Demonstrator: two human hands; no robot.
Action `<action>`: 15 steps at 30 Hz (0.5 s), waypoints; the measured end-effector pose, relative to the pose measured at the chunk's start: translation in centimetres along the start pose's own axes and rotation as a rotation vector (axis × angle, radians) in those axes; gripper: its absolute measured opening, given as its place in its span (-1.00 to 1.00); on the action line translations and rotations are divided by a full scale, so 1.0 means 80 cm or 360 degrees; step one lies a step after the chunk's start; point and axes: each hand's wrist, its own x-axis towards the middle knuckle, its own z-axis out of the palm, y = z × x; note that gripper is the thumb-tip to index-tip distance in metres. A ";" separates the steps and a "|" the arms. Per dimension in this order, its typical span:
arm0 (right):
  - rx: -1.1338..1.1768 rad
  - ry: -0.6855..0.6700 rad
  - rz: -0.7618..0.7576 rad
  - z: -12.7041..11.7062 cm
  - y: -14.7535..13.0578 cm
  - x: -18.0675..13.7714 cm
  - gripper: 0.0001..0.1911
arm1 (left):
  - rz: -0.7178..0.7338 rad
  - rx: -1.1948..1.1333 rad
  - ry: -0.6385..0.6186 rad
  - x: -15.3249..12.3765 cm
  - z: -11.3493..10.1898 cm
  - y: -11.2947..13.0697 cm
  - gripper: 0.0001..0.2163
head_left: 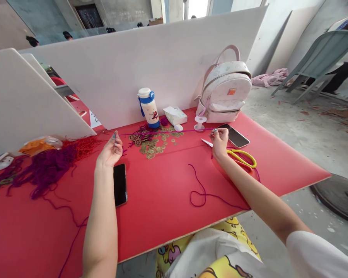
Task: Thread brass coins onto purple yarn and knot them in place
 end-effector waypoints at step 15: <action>-0.0039 0.0055 -0.0034 -0.007 -0.002 0.012 -0.72 | 0.0321 0.0507 0.0216 0.010 -0.005 -0.016 -0.88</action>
